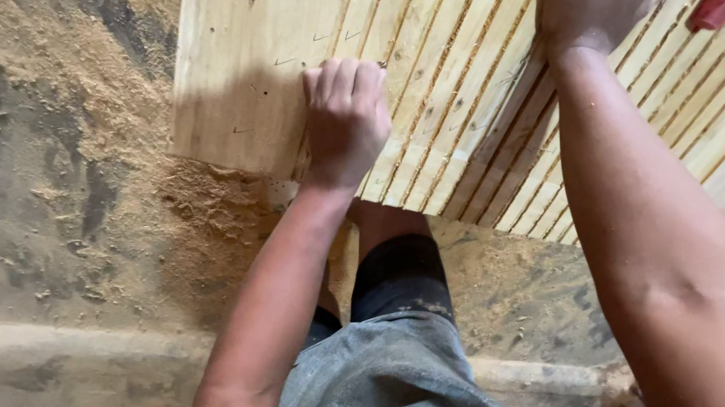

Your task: The person uses a chisel and mallet to carve grooves into a wooden board. They repeatedly strike the chisel to deepen the grooves and then scrape the surface with the chisel to remove wood shavings.

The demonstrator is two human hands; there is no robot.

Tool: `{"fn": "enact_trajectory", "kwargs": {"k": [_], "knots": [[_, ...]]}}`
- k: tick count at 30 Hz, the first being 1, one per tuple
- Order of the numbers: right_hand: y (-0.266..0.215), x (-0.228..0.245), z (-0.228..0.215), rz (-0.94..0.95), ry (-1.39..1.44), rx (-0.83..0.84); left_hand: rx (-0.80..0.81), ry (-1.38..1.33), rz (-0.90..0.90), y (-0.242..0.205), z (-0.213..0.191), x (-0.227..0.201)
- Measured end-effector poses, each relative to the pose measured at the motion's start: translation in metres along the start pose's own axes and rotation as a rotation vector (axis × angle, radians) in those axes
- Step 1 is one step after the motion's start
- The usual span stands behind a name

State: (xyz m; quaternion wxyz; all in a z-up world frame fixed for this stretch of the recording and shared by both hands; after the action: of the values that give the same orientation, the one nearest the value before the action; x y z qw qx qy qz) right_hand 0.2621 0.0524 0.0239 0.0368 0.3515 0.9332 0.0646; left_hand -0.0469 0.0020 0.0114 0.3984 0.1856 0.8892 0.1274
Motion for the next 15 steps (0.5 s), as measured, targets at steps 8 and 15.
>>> {"fn": "enact_trajectory", "kwargs": {"k": [8,15], "knots": [[-0.003,0.004,-0.009,-0.007,0.016,0.016,0.062,0.013,-0.042,-0.040,-0.050,-0.014],[-0.003,0.006,-0.011,-0.045,0.050,-0.019,0.028,0.007,-0.002,0.005,-0.009,-0.004]]}}
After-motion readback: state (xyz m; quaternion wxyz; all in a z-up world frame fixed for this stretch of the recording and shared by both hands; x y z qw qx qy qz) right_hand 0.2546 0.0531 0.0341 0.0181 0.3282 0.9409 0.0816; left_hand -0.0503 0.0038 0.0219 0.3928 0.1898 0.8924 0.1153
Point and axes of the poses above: each hand's wrist, its own y-axis towards the middle knuckle, its own z-axis out of the palm, x = y × z, the point moved 3 cm from there along y, towards the middle knuckle, and after that the axes turned 2 degrees about -x, right-handed, at the moved point
